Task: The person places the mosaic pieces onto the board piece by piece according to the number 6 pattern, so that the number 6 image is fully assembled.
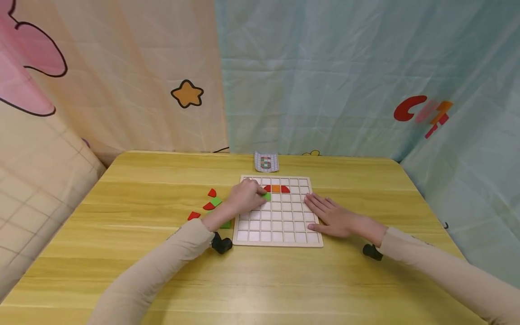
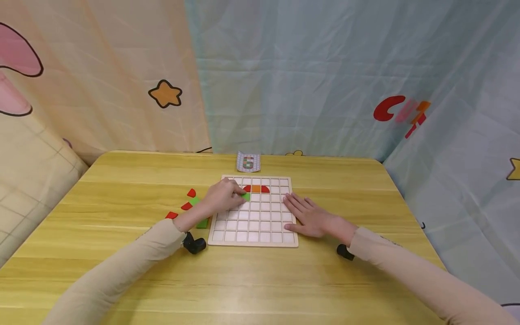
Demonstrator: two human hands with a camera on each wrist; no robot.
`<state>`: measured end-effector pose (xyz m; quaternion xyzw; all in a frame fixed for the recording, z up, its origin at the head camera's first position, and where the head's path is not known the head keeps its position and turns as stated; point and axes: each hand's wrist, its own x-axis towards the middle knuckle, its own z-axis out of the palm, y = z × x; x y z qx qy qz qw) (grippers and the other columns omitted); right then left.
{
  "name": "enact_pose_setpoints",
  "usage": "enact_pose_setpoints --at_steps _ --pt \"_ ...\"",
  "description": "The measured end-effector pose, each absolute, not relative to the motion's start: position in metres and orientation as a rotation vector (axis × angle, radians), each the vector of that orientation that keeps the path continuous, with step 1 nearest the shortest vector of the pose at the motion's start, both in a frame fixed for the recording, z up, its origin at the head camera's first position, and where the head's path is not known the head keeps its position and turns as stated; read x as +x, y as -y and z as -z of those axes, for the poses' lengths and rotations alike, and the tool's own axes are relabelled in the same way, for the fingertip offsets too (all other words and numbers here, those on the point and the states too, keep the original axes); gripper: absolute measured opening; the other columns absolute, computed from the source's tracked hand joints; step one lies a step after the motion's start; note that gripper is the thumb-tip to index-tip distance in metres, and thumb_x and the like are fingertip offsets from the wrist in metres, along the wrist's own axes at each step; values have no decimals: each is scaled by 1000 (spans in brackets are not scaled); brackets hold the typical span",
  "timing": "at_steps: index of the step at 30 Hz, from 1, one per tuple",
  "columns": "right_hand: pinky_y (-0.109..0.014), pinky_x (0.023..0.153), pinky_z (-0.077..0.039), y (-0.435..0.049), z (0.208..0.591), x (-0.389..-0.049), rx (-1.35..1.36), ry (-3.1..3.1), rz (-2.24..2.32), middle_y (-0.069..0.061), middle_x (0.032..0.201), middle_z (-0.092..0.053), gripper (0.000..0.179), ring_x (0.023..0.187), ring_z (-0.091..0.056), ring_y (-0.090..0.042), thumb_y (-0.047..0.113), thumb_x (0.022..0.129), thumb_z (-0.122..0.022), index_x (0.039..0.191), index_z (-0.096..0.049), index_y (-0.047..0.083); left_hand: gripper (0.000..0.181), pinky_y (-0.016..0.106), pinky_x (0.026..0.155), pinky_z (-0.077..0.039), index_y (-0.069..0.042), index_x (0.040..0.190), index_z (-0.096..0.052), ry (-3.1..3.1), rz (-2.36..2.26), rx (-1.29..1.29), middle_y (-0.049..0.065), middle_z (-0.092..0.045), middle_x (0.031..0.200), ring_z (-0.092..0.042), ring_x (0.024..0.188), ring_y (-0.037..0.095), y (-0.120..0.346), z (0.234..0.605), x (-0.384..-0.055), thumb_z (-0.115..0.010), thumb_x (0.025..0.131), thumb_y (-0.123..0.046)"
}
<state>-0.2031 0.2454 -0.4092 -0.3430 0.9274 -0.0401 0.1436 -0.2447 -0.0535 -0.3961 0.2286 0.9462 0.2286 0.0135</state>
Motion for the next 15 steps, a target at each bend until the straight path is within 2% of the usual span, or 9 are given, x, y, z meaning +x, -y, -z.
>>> enact_pose_setpoints --at_steps 4,10,15 --pt "-56 117 -14 -247 412 -202 -1000 -2689 110 -14 162 -3 79 150 -6 -32 55 99 -36 155 -8 6 27 28 63 -45 -12 109 -75 -2937 -684 716 6 -69 102 -54 89 18 54 396 -242 -71 85 -22" --pt "-58 116 -14 -245 410 -200 -1014 -2689 149 -16 162 -5 79 149 -7 -34 54 99 -37 154 -9 5 28 36 72 -50 -14 110 -74 -2977 -634 737 7 -67 106 -54 100 22 57 394 -237 -71 85 -25" --pt "-60 114 -14 -245 410 -202 -1024 -2685 158 -18 161 -6 78 149 -7 -36 52 100 -38 154 -9 4 26 34 70 -51 -13 108 -75 -2996 -705 748 8 -68 105 -54 98 22 62 389 -236 -72 85 -24"
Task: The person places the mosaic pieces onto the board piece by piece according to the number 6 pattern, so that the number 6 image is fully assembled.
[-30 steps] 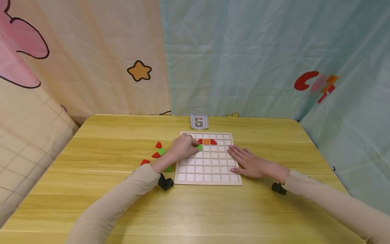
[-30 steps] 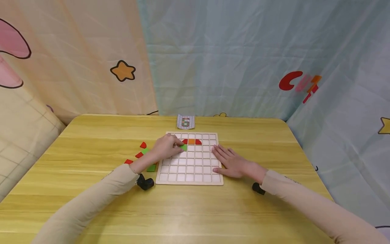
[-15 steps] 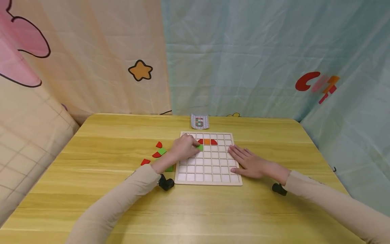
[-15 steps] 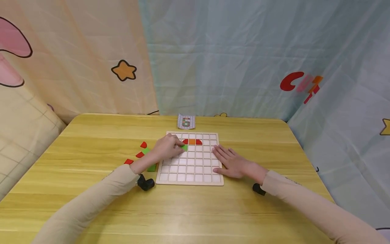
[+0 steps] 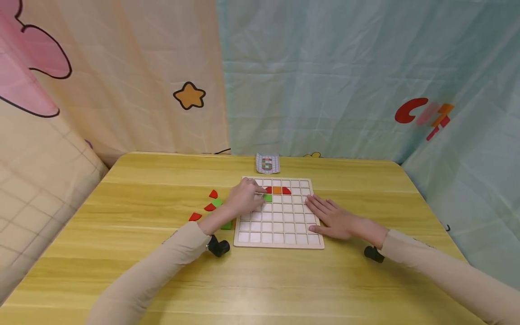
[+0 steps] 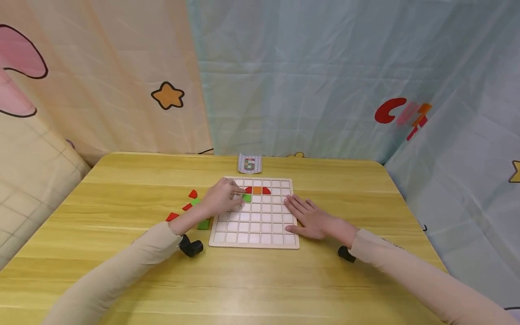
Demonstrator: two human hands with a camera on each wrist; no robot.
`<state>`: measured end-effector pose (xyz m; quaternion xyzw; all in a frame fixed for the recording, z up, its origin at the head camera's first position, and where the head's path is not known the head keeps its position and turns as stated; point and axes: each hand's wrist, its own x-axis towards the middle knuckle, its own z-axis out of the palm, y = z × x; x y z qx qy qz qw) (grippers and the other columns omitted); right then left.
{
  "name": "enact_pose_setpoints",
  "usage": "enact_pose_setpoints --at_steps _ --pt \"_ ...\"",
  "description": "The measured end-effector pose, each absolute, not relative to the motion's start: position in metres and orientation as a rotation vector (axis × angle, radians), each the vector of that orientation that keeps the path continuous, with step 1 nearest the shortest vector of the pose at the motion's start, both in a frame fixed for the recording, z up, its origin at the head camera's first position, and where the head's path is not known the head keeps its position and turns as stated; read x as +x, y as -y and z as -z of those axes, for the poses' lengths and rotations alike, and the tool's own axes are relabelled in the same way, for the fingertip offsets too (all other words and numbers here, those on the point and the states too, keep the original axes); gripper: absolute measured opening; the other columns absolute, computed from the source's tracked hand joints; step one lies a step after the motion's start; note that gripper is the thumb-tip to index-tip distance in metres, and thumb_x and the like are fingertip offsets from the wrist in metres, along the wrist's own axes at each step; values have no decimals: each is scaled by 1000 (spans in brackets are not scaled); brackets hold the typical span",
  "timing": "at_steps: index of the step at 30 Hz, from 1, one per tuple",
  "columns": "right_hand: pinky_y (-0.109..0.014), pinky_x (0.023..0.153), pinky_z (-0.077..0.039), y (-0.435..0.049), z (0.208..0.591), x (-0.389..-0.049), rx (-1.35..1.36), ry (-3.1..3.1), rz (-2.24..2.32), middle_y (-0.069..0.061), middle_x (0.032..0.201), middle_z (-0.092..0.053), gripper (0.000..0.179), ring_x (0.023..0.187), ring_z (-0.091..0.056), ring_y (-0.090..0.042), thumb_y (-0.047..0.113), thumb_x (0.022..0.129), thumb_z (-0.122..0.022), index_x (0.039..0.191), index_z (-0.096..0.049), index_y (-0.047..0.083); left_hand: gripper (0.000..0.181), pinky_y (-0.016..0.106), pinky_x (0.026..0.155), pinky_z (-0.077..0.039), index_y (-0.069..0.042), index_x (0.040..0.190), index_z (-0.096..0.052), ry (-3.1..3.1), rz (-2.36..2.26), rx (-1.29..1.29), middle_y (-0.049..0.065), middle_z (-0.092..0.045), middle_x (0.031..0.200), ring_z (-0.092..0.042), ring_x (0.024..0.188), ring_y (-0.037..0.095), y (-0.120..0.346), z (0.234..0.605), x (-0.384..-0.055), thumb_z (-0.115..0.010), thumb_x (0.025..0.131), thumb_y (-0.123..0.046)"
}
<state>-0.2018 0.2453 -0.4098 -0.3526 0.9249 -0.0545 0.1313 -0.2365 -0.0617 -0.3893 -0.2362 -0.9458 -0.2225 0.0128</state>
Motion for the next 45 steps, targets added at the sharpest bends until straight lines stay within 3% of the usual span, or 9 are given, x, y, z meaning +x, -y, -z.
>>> enact_pose_setpoints --at_steps 14,26,32,39,45 --pt "-54 118 -11 -248 413 -206 -961 -2677 111 -9 163 1 79 150 -2 -28 57 98 -36 155 -6 10 25 23 51 -41 -12 108 -75 2916 667 -619 5 -69 94 -55 88 22 93 385 -232 -70 86 -24" --pt "-56 117 -11 -245 408 -204 -983 -2666 119 -13 162 1 79 150 -1 -32 55 99 -36 155 -5 7 24 24 51 -41 -10 106 -75 2887 726 -569 8 -69 90 -55 86 24 129 382 -227 -71 85 -22" --pt "-59 116 -11 -250 406 -201 -978 -2664 132 -16 162 -1 78 149 -3 -35 52 100 -38 154 -8 5 25 25 51 -37 -14 105 -75 2948 751 -579 2 -69 87 -52 81 19 138 386 -220 -74 83 -25" --pt "-57 117 -10 -250 407 -203 -967 -2668 117 -14 162 1 79 150 -1 -33 54 99 -36 155 -6 7 24 28 63 -41 -13 99 -76 2950 751 -697 -5 -66 76 -49 72 13 148 387 -209 -78 79 -26" --pt "-58 116 -11 -247 410 -205 -994 -2665 118 -14 162 -1 79 150 -3 -34 55 99 -36 155 -7 7 21 25 65 -41 -14 94 -76 2962 721 -750 -3 -70 84 -53 77 14 155 392 -201 -79 78 -27"
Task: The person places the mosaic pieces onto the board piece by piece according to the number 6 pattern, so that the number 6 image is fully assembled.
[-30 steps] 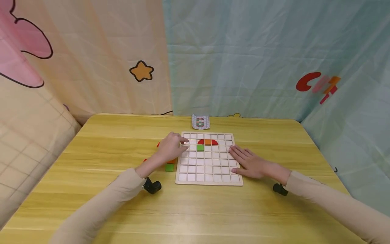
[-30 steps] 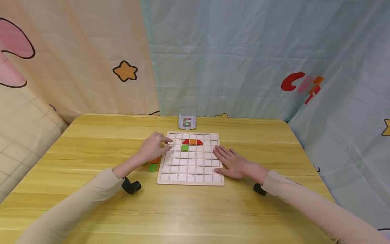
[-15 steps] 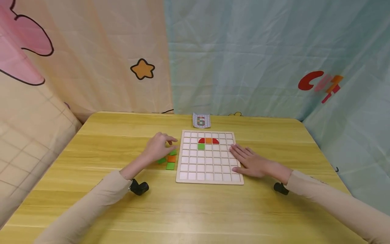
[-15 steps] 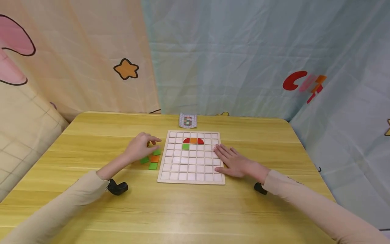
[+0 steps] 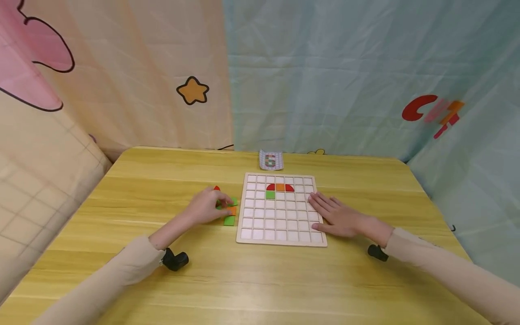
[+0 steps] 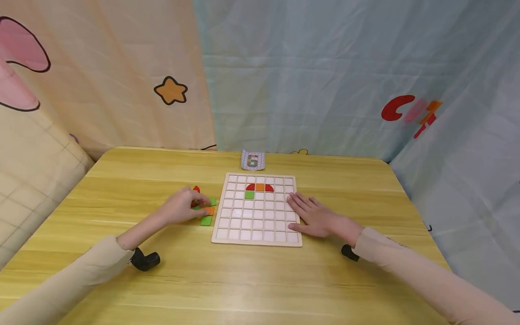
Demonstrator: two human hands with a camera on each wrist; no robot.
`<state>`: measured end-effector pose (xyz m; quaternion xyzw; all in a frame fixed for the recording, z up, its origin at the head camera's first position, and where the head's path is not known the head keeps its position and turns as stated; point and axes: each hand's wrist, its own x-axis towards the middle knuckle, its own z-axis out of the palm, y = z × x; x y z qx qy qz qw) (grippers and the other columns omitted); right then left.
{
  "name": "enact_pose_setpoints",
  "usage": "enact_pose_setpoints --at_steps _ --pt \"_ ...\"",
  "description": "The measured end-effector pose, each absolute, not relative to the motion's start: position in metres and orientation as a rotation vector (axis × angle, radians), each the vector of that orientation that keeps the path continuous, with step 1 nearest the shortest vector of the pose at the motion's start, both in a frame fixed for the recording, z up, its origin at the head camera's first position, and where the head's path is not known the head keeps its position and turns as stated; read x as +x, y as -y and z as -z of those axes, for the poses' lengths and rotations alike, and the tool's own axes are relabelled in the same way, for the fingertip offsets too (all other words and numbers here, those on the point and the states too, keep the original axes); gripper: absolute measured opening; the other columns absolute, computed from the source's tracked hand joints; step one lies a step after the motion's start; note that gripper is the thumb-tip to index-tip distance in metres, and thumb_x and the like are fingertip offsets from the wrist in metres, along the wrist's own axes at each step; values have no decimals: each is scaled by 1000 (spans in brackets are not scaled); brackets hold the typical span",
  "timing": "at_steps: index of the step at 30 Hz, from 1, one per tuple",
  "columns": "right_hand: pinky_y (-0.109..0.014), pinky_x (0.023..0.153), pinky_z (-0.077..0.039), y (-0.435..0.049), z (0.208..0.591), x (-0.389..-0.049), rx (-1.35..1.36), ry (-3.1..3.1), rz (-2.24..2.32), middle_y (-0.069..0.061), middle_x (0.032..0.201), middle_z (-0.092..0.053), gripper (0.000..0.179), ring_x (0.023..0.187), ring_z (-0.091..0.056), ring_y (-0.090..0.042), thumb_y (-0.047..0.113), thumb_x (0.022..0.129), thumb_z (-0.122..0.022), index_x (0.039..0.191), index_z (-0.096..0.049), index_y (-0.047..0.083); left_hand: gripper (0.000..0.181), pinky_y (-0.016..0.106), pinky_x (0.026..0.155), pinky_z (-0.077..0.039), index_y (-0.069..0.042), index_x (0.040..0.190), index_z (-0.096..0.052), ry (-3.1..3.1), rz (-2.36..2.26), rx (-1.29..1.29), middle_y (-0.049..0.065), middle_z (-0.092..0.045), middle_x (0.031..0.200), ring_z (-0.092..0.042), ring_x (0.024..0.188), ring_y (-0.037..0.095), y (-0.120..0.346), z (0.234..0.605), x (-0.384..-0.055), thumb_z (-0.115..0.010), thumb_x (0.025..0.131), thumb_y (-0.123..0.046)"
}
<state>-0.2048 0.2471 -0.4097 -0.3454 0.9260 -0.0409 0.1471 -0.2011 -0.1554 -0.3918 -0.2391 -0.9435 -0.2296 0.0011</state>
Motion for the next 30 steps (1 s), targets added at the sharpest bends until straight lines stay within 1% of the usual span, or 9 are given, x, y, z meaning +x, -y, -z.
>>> enact_pose_setpoints --at_steps 6,10,15,19,26,30 --pt "-59 115 -13 -245 411 -202 -1023 -2675 132 -17 162 -3 78 149 -6 -36 53 100 -36 155 -8 5 18 28 70 -49 -14 94 -77 2979 728 -755 -3 -72 88 -61 82 13 153 397 -199 -78 79 -24" --pt "-59 116 -12 -245 408 -202 -1017 -2672 154 -17 162 -2 77 149 -5 -35 51 100 -38 154 -9 5 17 29 70 -50 -13 94 -77 2966 742 -742 -2 -73 88 -63 82 13 151 398 -200 -78 80 -23" --pt "-57 117 -11 -245 407 -203 -991 -2661 114 -15 162 0 78 149 -2 -34 52 100 -36 155 -7 5 18 30 69 -50 -12 94 -78 2966 751 -708 -1 -73 87 -63 82 15 150 398 -202 -77 81 -24" --pt "-58 116 -12 -245 406 -203 -996 -2665 109 -16 162 -1 77 149 -3 -35 51 100 -37 154 -7 5 18 29 66 -50 -10 94 -78 2953 764 -694 2 -74 87 -64 79 16 152 397 -204 -77 80 -22" --pt "-56 117 -10 -245 406 -203 -979 -2653 113 -13 162 2 78 150 -1 -32 53 100 -35 155 -5 7 22 25 61 -44 -10 95 -78 2984 729 -679 3 -75 92 -59 76 16 154 396 -204 -80 78 -24" --pt "-58 116 -11 -245 406 -203 -993 -2661 143 -15 162 0 77 149 -3 -34 51 100 -37 155 -7 6 25 25 60 -43 -9 96 -78 3026 688 -671 3 -75 91 -58 76 16 153 393 -206 -81 76 -24"
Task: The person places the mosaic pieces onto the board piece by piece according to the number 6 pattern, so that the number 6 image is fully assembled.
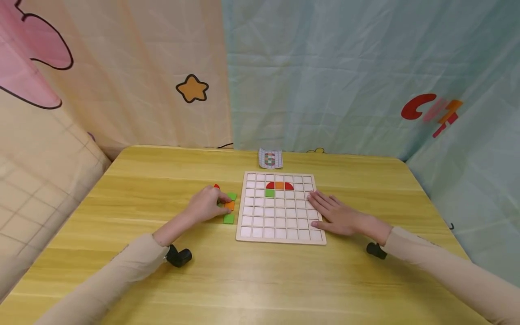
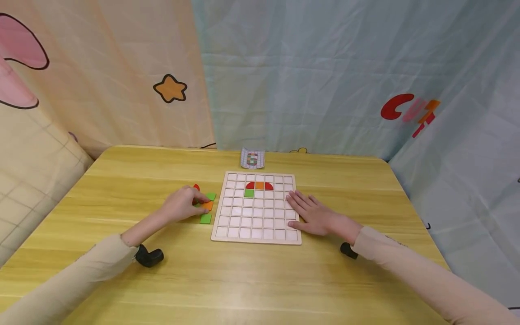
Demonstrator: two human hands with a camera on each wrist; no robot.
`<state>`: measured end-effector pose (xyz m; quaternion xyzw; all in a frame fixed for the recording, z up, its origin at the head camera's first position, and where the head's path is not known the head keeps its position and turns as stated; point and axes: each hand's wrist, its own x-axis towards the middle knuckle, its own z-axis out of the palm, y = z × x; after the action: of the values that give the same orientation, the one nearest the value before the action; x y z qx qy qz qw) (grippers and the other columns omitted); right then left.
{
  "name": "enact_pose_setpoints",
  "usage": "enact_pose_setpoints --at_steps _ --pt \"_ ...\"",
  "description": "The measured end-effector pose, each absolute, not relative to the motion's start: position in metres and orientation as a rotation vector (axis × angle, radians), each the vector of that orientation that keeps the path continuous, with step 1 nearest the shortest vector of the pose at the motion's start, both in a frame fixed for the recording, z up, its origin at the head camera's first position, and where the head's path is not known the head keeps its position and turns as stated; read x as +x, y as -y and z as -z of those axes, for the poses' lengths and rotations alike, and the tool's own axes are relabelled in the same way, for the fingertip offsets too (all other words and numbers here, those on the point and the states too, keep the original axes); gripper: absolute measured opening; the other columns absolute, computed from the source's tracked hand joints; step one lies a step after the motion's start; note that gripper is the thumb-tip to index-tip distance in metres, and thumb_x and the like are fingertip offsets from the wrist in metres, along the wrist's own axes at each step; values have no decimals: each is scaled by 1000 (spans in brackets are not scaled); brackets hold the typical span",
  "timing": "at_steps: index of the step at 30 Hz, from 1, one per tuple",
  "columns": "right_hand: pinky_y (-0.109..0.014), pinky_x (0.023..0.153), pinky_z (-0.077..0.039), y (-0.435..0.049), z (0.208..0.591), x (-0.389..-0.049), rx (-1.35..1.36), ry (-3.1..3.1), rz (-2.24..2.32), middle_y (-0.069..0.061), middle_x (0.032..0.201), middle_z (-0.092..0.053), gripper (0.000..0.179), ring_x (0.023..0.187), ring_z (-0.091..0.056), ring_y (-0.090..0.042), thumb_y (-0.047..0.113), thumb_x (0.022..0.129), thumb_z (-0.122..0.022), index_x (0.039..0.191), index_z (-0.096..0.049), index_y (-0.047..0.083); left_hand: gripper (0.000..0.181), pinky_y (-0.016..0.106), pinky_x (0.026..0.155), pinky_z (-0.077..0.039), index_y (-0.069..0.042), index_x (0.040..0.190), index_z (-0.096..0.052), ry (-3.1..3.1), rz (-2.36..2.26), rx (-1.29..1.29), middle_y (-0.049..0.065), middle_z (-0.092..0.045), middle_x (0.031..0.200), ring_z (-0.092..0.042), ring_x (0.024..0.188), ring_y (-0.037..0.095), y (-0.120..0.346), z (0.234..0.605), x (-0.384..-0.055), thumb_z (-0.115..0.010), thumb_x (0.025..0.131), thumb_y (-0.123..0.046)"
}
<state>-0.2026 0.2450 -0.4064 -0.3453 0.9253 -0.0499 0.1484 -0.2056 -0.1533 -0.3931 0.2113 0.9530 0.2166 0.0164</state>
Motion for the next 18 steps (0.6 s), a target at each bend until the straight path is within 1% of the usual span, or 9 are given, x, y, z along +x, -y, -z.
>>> enact_pose_setpoints --at_steps 3,8,13,18 --pt "-60 115 -12 -246 407 -203 -1002 -2664 148 -17 162 -2 77 149 -4 -36 51 100 -37 155 -8 5 26 27 62 -45 -10 96 -78 -2966 -626 640 3 -75 91 -61 80 17 152 390 -207 -81 76 -25" --pt "-59 116 -11 -245 404 -204 -984 -2654 142 -15 162 -1 78 149 -3 -34 52 100 -38 155 -6 7 27 30 65 -49 -11 96 -78 -2975 -582 624 5 -75 97 -64 86 20 151 387 -207 -81 76 -28" --pt "-58 117 -11 -244 405 -205 -976 -2653 108 -13 162 1 79 150 -2 -33 54 99 -36 155 -5 7 27 27 62 -46 -10 95 -78 -2988 -580 640 6 -74 97 -62 82 17 151 387 -206 -82 75 -28" --pt "-57 117 -11 -245 406 -204 -979 -2657 110 -14 162 0 79 150 -3 -32 53 99 -37 155 -6 7 27 24 59 -41 -11 93 -78 -2997 -579 645 5 -74 95 -57 76 13 150 389 -207 -82 75 -30"
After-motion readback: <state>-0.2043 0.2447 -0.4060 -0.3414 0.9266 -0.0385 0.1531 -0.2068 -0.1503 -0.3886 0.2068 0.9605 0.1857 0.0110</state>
